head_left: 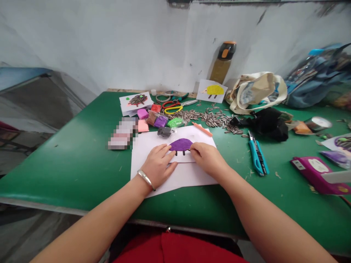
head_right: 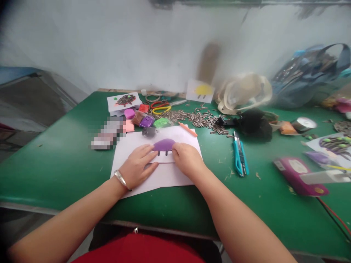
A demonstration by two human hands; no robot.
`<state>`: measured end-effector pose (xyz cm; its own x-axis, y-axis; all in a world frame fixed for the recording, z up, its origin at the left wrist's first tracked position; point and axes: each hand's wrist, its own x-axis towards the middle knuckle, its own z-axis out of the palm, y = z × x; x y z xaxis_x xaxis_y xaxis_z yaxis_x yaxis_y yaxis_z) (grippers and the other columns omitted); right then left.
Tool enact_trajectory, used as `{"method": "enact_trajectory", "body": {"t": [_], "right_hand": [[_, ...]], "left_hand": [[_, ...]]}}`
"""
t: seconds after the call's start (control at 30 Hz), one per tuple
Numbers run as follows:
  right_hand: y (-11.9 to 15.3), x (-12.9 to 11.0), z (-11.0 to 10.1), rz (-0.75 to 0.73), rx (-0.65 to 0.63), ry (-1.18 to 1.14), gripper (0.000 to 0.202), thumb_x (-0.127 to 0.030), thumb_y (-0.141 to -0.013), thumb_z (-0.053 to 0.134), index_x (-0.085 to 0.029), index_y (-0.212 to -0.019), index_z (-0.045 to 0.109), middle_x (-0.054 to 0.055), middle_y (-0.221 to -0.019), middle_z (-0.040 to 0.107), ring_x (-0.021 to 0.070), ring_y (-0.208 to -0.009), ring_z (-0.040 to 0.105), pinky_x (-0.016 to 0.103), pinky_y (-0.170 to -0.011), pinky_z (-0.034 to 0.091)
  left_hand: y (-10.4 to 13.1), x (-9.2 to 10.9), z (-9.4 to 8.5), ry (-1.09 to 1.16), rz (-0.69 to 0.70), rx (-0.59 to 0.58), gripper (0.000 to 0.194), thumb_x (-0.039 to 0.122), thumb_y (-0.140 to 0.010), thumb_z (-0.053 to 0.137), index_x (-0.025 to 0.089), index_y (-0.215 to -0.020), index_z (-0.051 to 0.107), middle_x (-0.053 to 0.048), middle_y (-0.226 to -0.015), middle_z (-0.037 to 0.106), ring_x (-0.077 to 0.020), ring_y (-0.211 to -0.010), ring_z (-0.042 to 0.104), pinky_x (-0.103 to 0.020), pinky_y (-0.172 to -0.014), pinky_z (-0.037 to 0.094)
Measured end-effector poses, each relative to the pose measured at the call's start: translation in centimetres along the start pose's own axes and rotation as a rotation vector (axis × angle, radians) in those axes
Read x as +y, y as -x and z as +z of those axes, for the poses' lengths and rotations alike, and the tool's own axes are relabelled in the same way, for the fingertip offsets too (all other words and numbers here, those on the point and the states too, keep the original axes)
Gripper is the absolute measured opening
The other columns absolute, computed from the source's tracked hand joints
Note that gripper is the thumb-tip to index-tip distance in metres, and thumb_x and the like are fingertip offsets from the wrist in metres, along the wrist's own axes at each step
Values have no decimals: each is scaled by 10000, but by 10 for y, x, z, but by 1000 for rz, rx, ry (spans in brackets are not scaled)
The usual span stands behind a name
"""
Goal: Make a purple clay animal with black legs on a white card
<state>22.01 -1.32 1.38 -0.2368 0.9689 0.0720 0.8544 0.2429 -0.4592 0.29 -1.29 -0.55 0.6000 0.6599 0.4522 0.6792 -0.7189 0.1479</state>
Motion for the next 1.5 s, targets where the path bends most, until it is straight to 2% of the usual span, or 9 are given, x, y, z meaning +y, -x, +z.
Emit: {"method": "enact_trajectory", "body": {"t": [0.37,0.53,0.77,1.0,1.17,1.5], "right_hand": [[-4,-5,11,-46,82,28,173,-152,-874,451,-178,-813,611,47,-770,609,171,-729,540,264,-660,348],[-6,-3,10,-47,74,-83,173,-176,-898,428,-181,-836,589,47,-823,627,175,-781,555,270,-707,380],[-4,1,5,13,76,-183,165,-210,-908,423,-203,-862,581,7,-784,633,155,-721,562,255,-666,387],[-3,4,7,-30,93,-198,165,-211,-897,431,-210,-873,595,12,-811,654,163,-735,583,262,-675,413],[-3,5,8,-58,78,-200,167,-190,-890,438,-206,-857,601,15,-817,656,165,-751,587,269,-691,425],[-2,6,11,-75,105,-194,195,-177,-881,485,-197,-954,664,46,-894,671,180,-828,607,292,-763,451]], "left_hand": [[0,-1,0,11,-5,-21,321,292,-889,527,108,-1118,656,-190,-1202,624,-325,-1187,520,-543,-997,438],[1,0,1,35,-30,-27,312,287,-888,524,119,-1117,654,-181,-1210,622,-329,-1200,509,-556,-999,426],[1,1,0,33,-45,-43,316,280,-885,525,103,-1111,656,-187,-1215,619,-337,-1199,507,-570,-1011,405],[2,1,0,42,-67,-60,302,285,-878,539,151,-1129,642,-158,-1239,612,-318,-1211,508,-562,-1029,391],[2,0,-1,42,-70,-61,307,282,-876,543,143,-1131,642,-163,-1240,612,-322,-1206,514,-556,-1033,392],[1,2,-3,47,-50,-53,310,270,-889,534,117,-1136,642,-166,-1238,613,-334,-1213,503,-568,-1022,404]]}}
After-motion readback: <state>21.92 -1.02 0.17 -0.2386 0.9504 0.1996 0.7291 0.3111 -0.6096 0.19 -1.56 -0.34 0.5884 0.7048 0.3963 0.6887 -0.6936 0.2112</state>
